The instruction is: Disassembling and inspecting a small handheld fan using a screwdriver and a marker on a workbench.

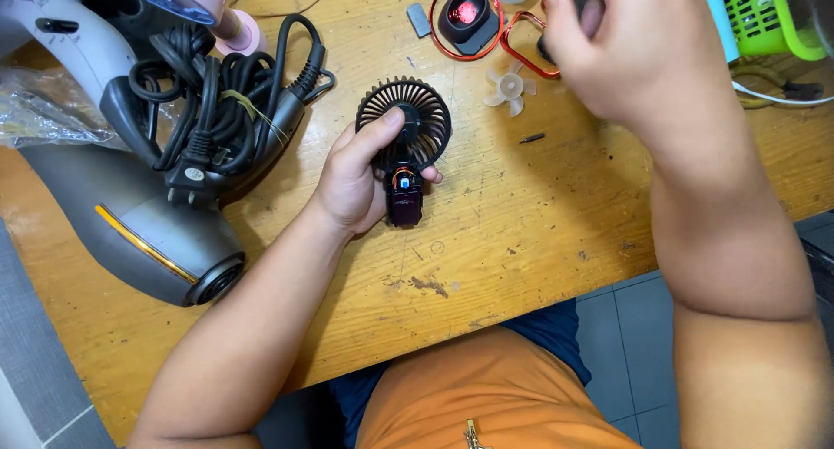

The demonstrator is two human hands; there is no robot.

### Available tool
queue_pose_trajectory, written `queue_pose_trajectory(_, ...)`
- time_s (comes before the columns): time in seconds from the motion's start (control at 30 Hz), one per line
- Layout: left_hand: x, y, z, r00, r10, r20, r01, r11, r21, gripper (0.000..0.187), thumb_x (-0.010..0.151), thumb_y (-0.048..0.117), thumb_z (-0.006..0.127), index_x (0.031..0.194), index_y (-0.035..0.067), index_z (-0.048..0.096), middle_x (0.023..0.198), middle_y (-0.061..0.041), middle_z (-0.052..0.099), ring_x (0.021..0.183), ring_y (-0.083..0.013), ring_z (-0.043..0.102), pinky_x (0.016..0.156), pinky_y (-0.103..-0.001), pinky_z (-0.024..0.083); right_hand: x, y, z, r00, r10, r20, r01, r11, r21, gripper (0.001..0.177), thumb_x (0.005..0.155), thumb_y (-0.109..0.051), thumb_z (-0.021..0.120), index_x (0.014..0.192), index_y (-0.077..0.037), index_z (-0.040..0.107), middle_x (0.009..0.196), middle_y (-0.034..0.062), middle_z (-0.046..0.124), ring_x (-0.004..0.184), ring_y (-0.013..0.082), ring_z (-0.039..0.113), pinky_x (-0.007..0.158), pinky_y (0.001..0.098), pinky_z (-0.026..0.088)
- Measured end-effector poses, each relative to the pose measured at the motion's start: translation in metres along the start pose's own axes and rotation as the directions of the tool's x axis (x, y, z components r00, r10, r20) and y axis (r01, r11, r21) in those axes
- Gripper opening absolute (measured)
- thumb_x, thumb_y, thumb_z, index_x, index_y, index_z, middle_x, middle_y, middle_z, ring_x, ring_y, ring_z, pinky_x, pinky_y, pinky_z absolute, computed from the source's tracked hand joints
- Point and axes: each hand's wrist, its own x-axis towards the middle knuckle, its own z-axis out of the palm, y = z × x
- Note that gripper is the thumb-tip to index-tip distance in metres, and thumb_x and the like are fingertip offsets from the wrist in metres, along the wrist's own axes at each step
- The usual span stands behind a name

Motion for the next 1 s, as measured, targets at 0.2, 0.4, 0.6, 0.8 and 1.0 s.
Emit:
queue_pose_trajectory(0.2, 0.0, -0.003, -0.001, 0.997, 0.018, 0.08, -0.014, 0.999, -0.045, 0.039, 0.103, 0.024, 0.078, 0.126, -0.007, 0.075, 0.112, -0.025, 0.078, 0.09, -0.0344, 0.074, 0.07, -0.047, 0.067, -0.061, -0.034, -0.011, 0.957, 0.061, 0.284, -0.209, 0.824, 0.527, 0.01, 0.108, -0.004, 0.088, 0.107, -0.007, 0.079, 0.083, 0.0029, 0.072, 0.071, 0.0154, 0.062, 0.07, 0.0354, 0.051)
queue_pose_trajectory(0.4, 0.003, -0.004, -0.006, 0.994, -0.011, 0.106, 0.018, 0.998, -0.057, 0.042, 0.105, 0.023, 0.078, 0.133, -0.007, 0.073, 0.122, -0.027, 0.078, 0.103, -0.0369, 0.076, 0.079, -0.052, 0.07, -0.098, -0.017, 0.025, 0.969, -0.22, 0.111, 0.178, 0.936, 0.304, 0.017, 0.114, -0.009, 0.085, 0.131, -0.007, 0.085, 0.117, 0.0098, 0.075, 0.101, 0.033, 0.076, 0.082, 0.0464, 0.065)
queue_pose_trajectory(0.6, 0.001, -0.003, -0.001, 0.995, -0.001, 0.101, 0.007, 0.998, -0.06, 0.044, 0.105, 0.023, 0.078, 0.134, -0.01, 0.073, 0.124, -0.029, 0.078, 0.103, -0.0395, 0.075, 0.078, -0.052, 0.068, -0.098, 0.003, 0.04, 0.983, -0.155, 0.103, 0.144, 0.984, 0.107, 0.004, 0.122, -0.016, 0.084, 0.126, -0.016, 0.086, 0.119, 0.0021, 0.071, 0.111, 0.0257, 0.077, 0.061, 0.0432, 0.062)
queue_pose_trajectory(0.8, 0.001, -0.003, -0.005, 0.987, -0.026, 0.159, 0.036, 0.998, -0.055, 0.052, 0.108, 0.028, 0.072, 0.142, -0.011, 0.067, 0.133, -0.044, 0.074, 0.105, -0.0423, 0.074, 0.083, -0.047, 0.064, -0.073, -0.022, 0.003, 0.995, -0.104, 0.006, 0.088, 0.87, 0.485, 0.012, 0.118, 0.004, 0.085, 0.129, 0.004, 0.086, 0.125, 0.0206, 0.066, 0.107, 0.0359, 0.07, 0.087, 0.0456, 0.058)
queue_pose_trajectory(1.0, -0.004, -0.007, -0.009, 0.979, -0.033, 0.203, 0.04, 0.999, -0.031, 0.071, 0.106, 0.044, 0.071, 0.144, -0.016, 0.067, 0.133, -0.034, 0.077, 0.124, -0.0486, 0.078, 0.101, -0.057, 0.068, -0.036, -0.069, -0.015, 0.913, 0.098, 0.395, -0.405, 0.123, 0.906, 0.031, 0.128, -0.007, 0.052, 0.154, 0.004, 0.066, 0.091, 0.0087, 0.058, 0.073, 0.0117, 0.054, 0.052, 0.0222, 0.045)
